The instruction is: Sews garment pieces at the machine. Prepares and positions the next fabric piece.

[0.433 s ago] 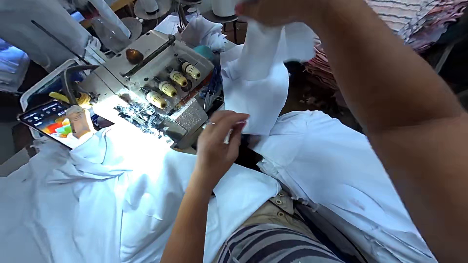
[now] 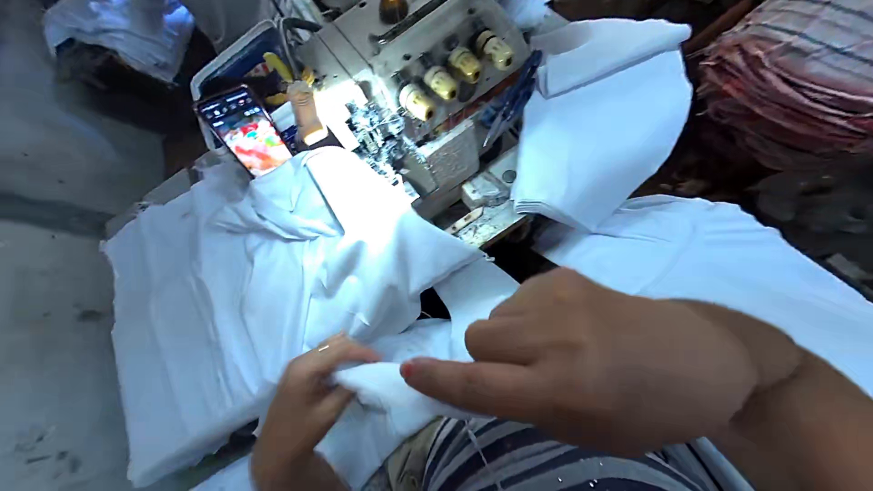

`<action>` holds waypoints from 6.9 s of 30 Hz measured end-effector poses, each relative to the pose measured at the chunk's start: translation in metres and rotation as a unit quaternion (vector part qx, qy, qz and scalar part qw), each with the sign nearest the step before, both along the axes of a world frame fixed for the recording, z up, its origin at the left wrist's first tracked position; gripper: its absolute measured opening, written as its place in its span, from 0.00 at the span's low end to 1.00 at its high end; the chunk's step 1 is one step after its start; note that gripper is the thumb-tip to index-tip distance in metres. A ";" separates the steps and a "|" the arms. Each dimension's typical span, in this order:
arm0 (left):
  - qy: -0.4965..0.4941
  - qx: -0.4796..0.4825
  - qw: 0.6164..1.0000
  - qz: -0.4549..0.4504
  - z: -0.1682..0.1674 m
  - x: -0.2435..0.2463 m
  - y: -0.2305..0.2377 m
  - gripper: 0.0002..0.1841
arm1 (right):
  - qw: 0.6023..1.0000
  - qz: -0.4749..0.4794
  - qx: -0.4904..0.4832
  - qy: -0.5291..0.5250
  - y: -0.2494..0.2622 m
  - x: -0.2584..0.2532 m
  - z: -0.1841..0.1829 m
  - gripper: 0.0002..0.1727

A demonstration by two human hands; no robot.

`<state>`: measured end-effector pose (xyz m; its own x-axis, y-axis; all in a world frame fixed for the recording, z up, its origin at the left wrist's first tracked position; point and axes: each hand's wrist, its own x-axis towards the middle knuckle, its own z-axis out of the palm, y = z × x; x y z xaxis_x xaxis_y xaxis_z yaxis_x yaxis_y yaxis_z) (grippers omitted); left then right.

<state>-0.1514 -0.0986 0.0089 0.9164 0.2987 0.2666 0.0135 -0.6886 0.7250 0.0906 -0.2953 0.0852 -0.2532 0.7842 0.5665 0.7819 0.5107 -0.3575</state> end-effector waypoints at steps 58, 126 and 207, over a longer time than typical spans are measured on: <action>-0.198 0.078 0.933 0.289 -0.055 0.086 0.052 0.32 | 0.892 -0.263 -0.030 0.366 0.095 0.034 -0.148 0.17; 0.063 0.116 0.982 0.137 0.001 0.089 -0.048 0.13 | 0.826 -0.263 -0.108 0.487 0.059 -0.007 -0.155 0.07; 0.058 0.273 0.944 0.176 -0.009 0.163 0.066 0.23 | 0.833 -0.268 -0.014 0.485 0.121 0.022 -0.147 0.12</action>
